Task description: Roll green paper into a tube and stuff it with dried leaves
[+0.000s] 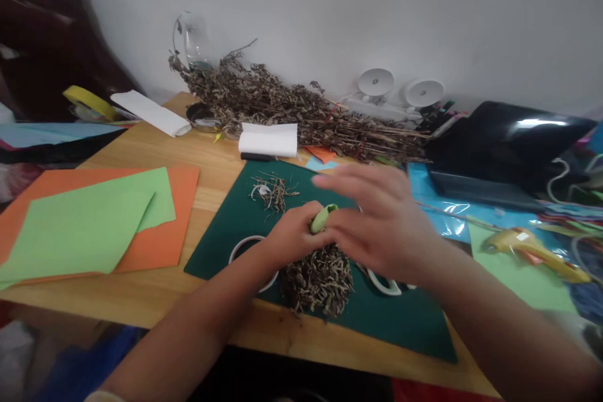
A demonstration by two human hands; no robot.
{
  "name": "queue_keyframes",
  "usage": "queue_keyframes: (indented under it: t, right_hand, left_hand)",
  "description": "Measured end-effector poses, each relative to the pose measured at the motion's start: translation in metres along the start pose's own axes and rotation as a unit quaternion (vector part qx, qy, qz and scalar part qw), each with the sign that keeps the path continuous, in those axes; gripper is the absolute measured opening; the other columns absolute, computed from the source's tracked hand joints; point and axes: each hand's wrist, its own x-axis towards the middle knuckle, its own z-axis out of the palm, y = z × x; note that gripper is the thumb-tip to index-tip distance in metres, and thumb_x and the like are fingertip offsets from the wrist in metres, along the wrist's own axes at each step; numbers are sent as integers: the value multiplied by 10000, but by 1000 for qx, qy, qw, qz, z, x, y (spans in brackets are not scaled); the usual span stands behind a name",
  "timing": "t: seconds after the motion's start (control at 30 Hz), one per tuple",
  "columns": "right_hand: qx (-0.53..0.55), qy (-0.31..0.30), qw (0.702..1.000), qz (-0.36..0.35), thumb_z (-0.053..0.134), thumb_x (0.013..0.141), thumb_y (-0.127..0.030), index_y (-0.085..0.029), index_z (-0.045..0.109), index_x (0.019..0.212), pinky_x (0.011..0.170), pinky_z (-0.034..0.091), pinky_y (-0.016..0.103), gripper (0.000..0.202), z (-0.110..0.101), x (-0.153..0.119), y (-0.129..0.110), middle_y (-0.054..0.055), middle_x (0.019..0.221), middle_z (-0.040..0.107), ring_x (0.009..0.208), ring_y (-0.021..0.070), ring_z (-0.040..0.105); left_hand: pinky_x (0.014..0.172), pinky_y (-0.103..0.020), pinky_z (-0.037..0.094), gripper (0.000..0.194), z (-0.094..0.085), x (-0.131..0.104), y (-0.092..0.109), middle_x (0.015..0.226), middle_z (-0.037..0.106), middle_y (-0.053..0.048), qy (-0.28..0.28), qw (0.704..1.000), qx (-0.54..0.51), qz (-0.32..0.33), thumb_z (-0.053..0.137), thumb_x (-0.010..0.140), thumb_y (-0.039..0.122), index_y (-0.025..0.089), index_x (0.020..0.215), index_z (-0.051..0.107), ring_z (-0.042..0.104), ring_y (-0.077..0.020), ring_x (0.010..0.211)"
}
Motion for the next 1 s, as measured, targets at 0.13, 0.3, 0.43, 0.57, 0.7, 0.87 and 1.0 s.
queue_keyframes:
  t: [0.13, 0.3, 0.43, 0.57, 0.7, 0.87, 1.0]
  right_hand:
    - [91, 61, 984, 139, 507, 729, -146, -208, 540, 681, 880, 397, 413, 86, -5, -2, 11, 64, 1144, 520, 1066, 219, 479]
    - [142, 57, 969, 193, 497, 729, -148, -194, 576, 683, 845, 426, 393, 103, 11, -5, 6, 86, 1099, 550, 1025, 213, 516]
    - [125, 79, 973, 176, 501, 745, -164, -199, 605, 705, 819, 434, 396, 117, 20, -8, 3, 79, 1094, 559, 978, 207, 533]
    - [108, 77, 976, 172, 522, 753, -183, -213, 619, 721, 816, 434, 397, 107, 21, -7, 2, 64, 1088, 568, 962, 203, 534]
    - [113, 61, 978, 164, 513, 756, -187, -202, 609, 720, 811, 440, 395, 104, 17, -6, 5, 78, 1108, 552, 1014, 218, 514]
    - [32, 67, 967, 245, 390, 830, -167, -202, 597, 908, 884, 405, 380, 225, 20, -7, 47, 67, 1166, 515, 1070, 196, 479]
    - [-79, -248, 917, 304, 385, 855, -211, -209, 567, 1014, 827, 438, 334, 241, 46, -19, 90, 60, 1057, 583, 983, 182, 532]
  left_hand:
    - [482, -210, 294, 321, -7, 4, -2, 580, 414, 61, -40, 999, 6, 34, 592, 676, 434, 186, 639, 391, 423, -92, 536]
    - [513, -211, 314, 256, -4, 1, -2, 616, 423, 47, -19, 998, -8, 57, 489, 766, 411, 189, 685, 389, 422, -96, 566]
    - [518, -217, 325, 257, -4, 0, -4, 623, 425, 41, -13, 998, -7, 59, 466, 777, 422, 189, 696, 396, 423, -101, 571]
    - [513, -222, 331, 245, -4, 0, -3, 630, 429, 38, -21, 998, 3, 53, 463, 778, 419, 190, 710, 407, 425, -108, 576]
    - [540, -238, 347, 224, -6, 0, 0, 651, 432, 25, -23, 997, -1, 73, 434, 798, 397, 191, 714, 409, 433, -121, 605]
    - [571, -263, 363, 205, -9, 2, -1, 653, 413, 15, -4, 998, -11, 58, 382, 816, 364, 189, 710, 404, 417, -130, 605]
    - [565, -261, 360, 220, -9, 3, -3, 628, 382, 24, 26, 997, -35, 57, 363, 814, 367, 193, 679, 379, 397, -122, 576]
